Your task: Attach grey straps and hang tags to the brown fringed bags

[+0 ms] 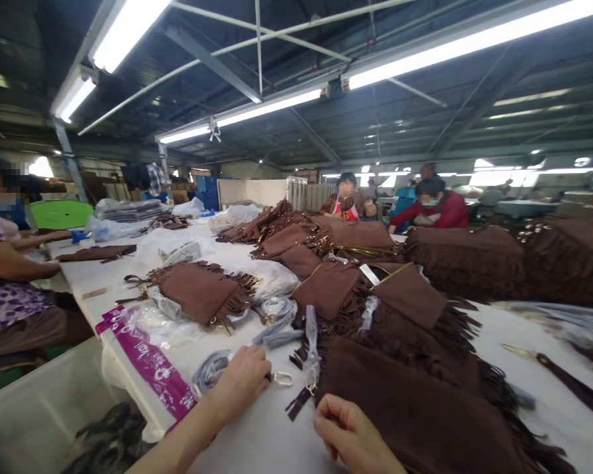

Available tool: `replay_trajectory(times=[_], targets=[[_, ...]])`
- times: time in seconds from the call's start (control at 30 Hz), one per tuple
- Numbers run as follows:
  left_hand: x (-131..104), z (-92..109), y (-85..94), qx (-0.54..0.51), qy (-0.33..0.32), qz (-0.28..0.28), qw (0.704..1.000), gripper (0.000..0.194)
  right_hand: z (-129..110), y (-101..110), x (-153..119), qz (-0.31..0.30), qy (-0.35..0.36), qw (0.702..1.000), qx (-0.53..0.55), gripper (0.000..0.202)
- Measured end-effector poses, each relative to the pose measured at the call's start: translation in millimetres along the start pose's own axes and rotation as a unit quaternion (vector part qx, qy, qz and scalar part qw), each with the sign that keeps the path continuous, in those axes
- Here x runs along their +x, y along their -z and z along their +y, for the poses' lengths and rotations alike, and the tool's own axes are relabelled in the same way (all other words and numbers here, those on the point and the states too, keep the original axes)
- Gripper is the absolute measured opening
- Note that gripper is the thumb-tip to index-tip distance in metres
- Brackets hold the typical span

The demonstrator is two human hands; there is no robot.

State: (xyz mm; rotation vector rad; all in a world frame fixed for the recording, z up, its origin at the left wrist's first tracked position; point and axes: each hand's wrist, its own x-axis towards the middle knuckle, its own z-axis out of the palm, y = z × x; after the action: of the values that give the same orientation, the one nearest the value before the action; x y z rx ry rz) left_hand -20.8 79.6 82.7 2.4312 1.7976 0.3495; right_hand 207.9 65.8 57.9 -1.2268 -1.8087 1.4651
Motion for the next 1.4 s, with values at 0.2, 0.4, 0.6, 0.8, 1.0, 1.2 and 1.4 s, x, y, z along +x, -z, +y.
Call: replay_trajectory(times=[0.2, 0.4, 0.6, 0.8, 1.0, 1.2, 1.4], targets=[[12.4, -6.2, 22.8, -0.076, 0.039, 0.053, 0.995, 0.021, -9.0, 1.8, 2.4, 0.092, 0.09, 0.991, -0.039, 0.029], [19.1, 2.2, 12.4, -0.324, 0.064, 0.168, 0.929, 0.014, -12.2, 6.5, 3.0, 0.171, 0.132, 0.971, -0.1, 0.031], [21.7, 10.6, -2.4, -0.327, 0.065, 0.169, 0.928, 0.016, -21.5, 9.5, 2.3, 0.202, 0.126, 0.965, -0.111, 0.03], [17.6, 19.2, -4.3, -0.287, 0.05, 0.19, 0.937, 0.015, -18.3, 9.0, 7.5, 0.196, 0.128, 0.962, -0.137, 0.028], [16.6, 23.1, -6.0, -0.289, 0.033, 0.204, 0.935, 0.014, -16.3, 8.8, 10.5, 0.196, 0.13, 0.961, -0.144, 0.028], [15.6, 35.6, -5.1, -0.402, 0.001, 0.155, 0.902, 0.021, -18.6, 4.2, 11.4, 0.203, 0.142, 0.957, -0.149, 0.026], [18.6, 39.9, -13.4, -0.446, 0.005, 0.132, 0.885, 0.025, -14.9, 1.5, 10.8, 0.209, 0.152, 0.953, -0.159, 0.025]])
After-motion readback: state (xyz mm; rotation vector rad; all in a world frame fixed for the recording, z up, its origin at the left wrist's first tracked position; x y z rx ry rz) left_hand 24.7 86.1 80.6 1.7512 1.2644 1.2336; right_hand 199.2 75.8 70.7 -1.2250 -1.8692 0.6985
